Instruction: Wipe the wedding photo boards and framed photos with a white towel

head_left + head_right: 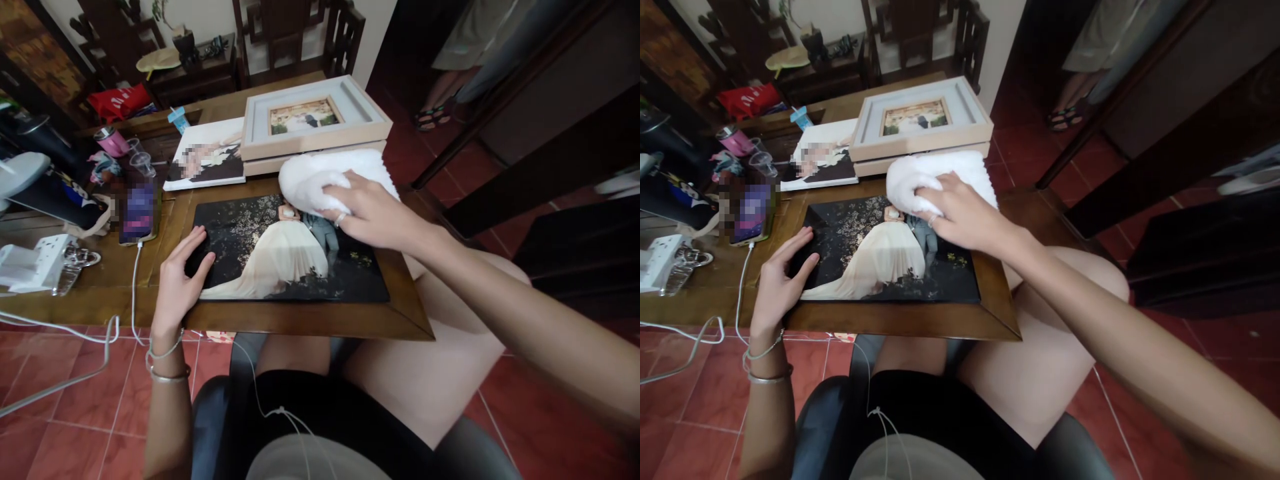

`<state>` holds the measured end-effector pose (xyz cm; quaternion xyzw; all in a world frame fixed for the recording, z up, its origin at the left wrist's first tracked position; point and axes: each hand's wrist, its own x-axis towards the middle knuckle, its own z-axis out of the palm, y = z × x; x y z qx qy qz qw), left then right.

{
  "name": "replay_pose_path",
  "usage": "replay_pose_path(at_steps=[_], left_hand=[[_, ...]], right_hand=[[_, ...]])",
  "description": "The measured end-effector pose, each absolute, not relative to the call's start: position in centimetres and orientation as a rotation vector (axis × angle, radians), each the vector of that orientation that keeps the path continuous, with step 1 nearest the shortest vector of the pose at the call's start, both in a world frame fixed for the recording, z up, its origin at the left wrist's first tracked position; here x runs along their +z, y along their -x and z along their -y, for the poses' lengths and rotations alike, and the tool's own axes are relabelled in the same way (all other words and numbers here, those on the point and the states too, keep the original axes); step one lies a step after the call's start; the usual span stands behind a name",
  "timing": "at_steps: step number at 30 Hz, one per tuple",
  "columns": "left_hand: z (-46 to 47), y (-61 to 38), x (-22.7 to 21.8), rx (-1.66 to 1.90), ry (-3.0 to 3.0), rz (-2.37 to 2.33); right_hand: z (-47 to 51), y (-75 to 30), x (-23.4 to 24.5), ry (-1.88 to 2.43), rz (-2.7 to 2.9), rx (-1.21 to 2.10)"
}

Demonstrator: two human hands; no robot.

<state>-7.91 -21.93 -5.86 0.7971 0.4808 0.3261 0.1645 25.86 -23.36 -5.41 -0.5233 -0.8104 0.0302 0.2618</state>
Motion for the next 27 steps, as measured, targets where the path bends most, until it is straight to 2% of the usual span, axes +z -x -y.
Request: replay_pose_path(at_steps=[5,10,21,27], left_hand=[[21.9,7.8,-5.9,0.919,-2.250,-1.411],[21.9,7.8,-5.9,0.905,-2.268,-1.404],[21.9,8.0,-5.9,0.921,-2.247,-1.371],[21.9,7.9,-6.1,0.934,-2.228,-1.398]], right_hand=[[32.3,-23.6,-5.6,1.248,2.280,0.130],[38.4,-21.8,-5.1,1.131,2.283,0.314],[23.3,-24.6,-5.3,1.319,2.259,0.120],[29.0,-22.4,-6.1,1.375,2.240,0.041]])
